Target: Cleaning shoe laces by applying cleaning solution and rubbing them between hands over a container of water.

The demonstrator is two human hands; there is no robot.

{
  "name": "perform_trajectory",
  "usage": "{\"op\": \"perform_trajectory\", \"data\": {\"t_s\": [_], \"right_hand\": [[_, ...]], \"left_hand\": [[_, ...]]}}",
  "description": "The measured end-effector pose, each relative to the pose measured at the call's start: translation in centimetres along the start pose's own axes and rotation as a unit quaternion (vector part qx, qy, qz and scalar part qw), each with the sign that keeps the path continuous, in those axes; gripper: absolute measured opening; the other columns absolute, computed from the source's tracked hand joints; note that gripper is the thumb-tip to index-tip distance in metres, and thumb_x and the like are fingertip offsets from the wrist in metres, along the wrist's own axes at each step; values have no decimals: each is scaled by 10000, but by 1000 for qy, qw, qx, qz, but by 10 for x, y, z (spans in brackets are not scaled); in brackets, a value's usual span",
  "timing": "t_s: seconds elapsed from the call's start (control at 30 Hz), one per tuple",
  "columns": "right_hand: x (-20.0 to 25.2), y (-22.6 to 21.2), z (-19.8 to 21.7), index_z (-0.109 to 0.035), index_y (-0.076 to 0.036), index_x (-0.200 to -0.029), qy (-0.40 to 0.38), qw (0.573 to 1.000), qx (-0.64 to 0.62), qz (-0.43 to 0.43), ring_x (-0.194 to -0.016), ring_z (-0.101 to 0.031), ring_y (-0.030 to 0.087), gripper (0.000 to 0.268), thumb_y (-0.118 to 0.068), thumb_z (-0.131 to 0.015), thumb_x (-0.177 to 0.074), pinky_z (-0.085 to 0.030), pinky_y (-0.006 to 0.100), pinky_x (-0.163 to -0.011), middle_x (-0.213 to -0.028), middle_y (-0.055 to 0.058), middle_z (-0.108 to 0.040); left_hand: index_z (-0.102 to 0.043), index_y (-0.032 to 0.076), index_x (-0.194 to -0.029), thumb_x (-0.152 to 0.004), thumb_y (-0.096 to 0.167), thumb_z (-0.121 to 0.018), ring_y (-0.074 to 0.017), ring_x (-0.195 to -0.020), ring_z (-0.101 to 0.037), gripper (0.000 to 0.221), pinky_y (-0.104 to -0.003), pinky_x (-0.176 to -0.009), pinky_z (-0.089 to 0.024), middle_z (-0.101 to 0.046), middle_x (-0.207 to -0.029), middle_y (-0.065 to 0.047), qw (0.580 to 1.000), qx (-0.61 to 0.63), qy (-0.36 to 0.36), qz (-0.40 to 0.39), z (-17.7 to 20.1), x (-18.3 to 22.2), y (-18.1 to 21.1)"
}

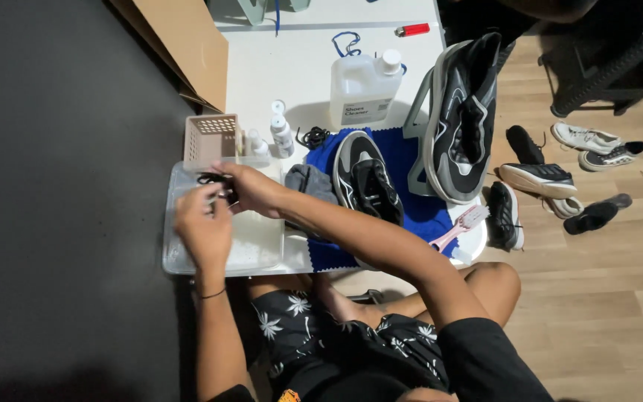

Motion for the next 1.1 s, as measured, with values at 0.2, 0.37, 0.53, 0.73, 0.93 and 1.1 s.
{"op": "perform_trajectory", "data": {"t_s": [0.2,0.37,0.53,0.73,0.93,1.1], "right_hand": [[-61,46,47,-656,-80,-1034,86,992,44,84,-597,-653,140,298,-369,-585,-1007,-559,282,-481,-742,39,-671],[-34,32,25,-643,-91,-920,95,975,131,155,-510,-477,85,235,-284,-556,-1022,-359,221,-395,-627,-6,-538],[27,5,-30,-727,-34,-774,104,876,425,202,-771,-713,462,485,-363,-465,-1015,-559,498,-749,-729,240,-716],[-13,45,-13,-611,-45,-1070,101,792,539,268,-998,-687,457,143,-86,-505,-983,-552,507,-884,-955,228,-683],[25,39,-26,-532,75,-1366,-70,795,488,353,-1237,-529,578,519,53,-502,-848,-401,617,-1089,-1243,361,-582],[42,31,-37,-512,33,-1441,-15,777,554,297,-1502,-258,530,537,-363,-381,-1102,-134,697,-1202,-1572,349,-368]], "left_hand": [[-691,79,-1219,-881,-63,-612,-283,-1164,-618,375,-364,-956,-548,-669,-1250,-77,995,95,-42,5,1,8,18],[-523,120,-1413,-998,211,-557,-186,-1378,-489,427,-378,-1107,-448,-512,-1491,-60,811,495,64,306,-14,29,-34],[-723,140,-1170,-998,440,-591,-228,-1136,-680,370,-466,-1014,-545,-708,-1208,-31,544,716,98,426,-41,27,-37],[-642,236,-1243,-960,552,-579,-205,-1227,-592,429,-471,-1119,-456,-612,-1335,13,499,748,74,431,-63,30,-50],[-386,173,-1488,-1064,511,-431,-285,-1461,-305,544,-534,-1240,-229,-307,-1581,-76,511,788,1,344,-76,30,-98],[-452,205,-1545,-1059,527,-458,-287,-1544,-297,583,-649,-1251,-168,-322,-1652,-87,529,781,-37,329,-66,27,-74]]}}
Point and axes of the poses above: each hand's wrist, its own x-axis away from the middle knuckle, its own z-axis out of the back of the hand, y = z × x, the point moved 3 cm from there along -x, towards the middle knuckle
